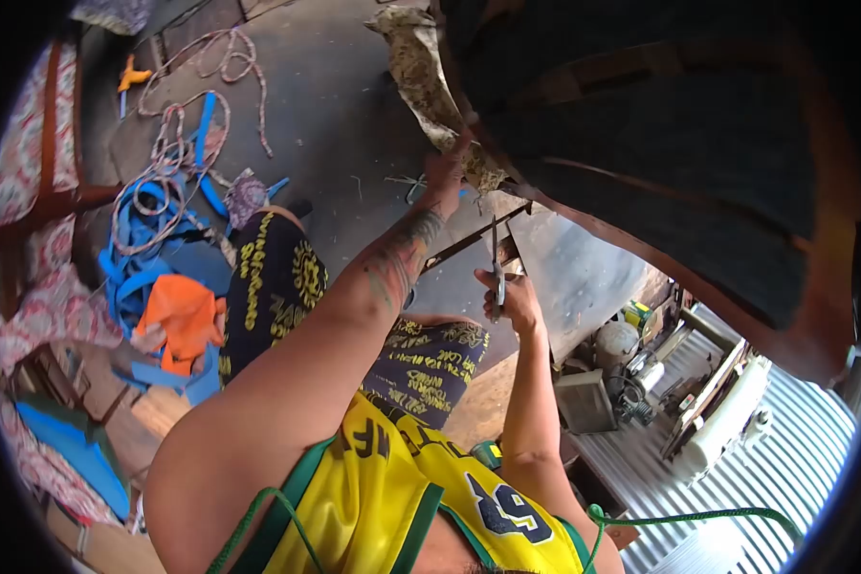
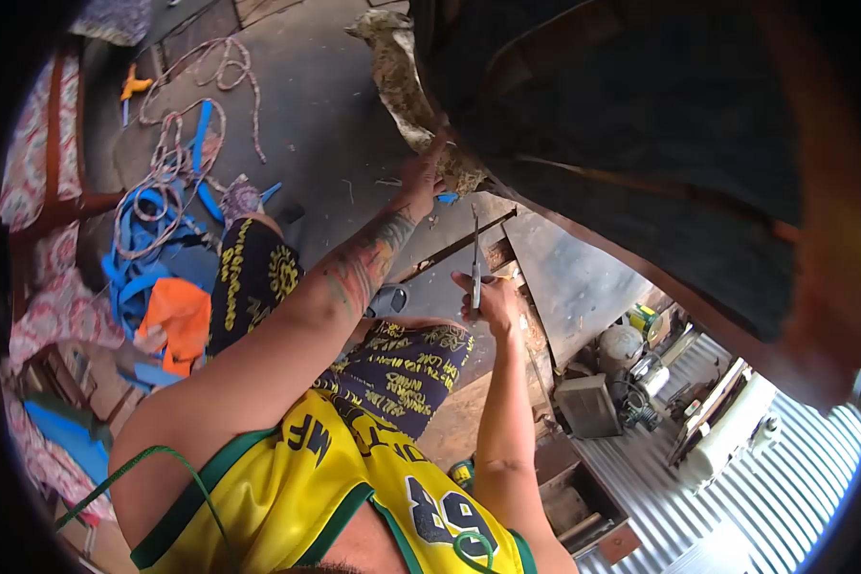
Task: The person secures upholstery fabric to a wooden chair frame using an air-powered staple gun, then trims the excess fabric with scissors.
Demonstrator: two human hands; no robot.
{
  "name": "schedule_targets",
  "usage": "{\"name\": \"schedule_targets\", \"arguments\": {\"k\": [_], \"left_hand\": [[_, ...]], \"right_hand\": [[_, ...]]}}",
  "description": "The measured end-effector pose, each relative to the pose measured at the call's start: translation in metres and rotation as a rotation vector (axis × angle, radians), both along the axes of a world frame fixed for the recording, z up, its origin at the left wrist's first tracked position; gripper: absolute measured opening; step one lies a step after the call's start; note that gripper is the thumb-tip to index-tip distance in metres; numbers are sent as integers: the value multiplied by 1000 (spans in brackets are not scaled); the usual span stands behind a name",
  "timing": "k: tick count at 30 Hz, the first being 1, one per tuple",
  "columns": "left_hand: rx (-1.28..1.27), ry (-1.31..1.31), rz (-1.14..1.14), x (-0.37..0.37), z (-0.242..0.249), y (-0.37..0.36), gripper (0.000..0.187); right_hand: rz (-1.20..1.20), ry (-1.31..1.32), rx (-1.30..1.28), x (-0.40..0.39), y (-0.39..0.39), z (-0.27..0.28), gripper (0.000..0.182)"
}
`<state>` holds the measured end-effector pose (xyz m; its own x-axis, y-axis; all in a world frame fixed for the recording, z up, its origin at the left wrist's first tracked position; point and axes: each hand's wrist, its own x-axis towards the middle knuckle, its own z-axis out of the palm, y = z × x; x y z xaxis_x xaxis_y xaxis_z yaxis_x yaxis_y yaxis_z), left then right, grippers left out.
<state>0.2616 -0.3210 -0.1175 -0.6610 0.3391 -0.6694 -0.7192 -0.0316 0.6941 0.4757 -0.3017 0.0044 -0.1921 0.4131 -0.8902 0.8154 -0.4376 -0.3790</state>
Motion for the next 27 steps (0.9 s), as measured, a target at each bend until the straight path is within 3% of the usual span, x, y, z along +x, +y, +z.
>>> {"name": "schedule_targets", "arguments": {"k": [3,4,5,7,8,9,10,12,14,18,20,24,27], "left_hand": [[177,-135,51,19,-10,-4,49],[353,-5,101,31,-21,-8,45],[372,-5,84,39,-31,-7,45],[525,148,215,52,-42,-6,38],[511,221,185,56,-45,-5,43],[477,311,304,62,-38,4,43],[461,334,340,63,-33,10,44],[486,461,327,61,-29,20,47],[568,573,263,55,-18,24,58],[699,699,136,45,24,15,83],[576,849,80,43,38,22,87],[528,893,-19,38,42,16,98],[481,918,-87,37,47,12,107]], "right_hand": [[222,-88,82,18,28,-73,42],[260,-115,96,20,33,-93,42],[242,-114,115,22,40,-113,42],[471,-181,121,22,48,-147,44],[545,-201,156,22,50,-160,47],[535,-209,165,35,53,-193,47],[800,-115,352,55,59,-240,40],[1015,62,566,51,51,-244,22],[1128,187,642,39,48,-231,24],[978,-352,546,25,24,-209,47],[680,-204,271,9,16,-197,46],[814,-428,234,-13,10,-185,55],[673,-396,66,-6,21,-196,56]]}}
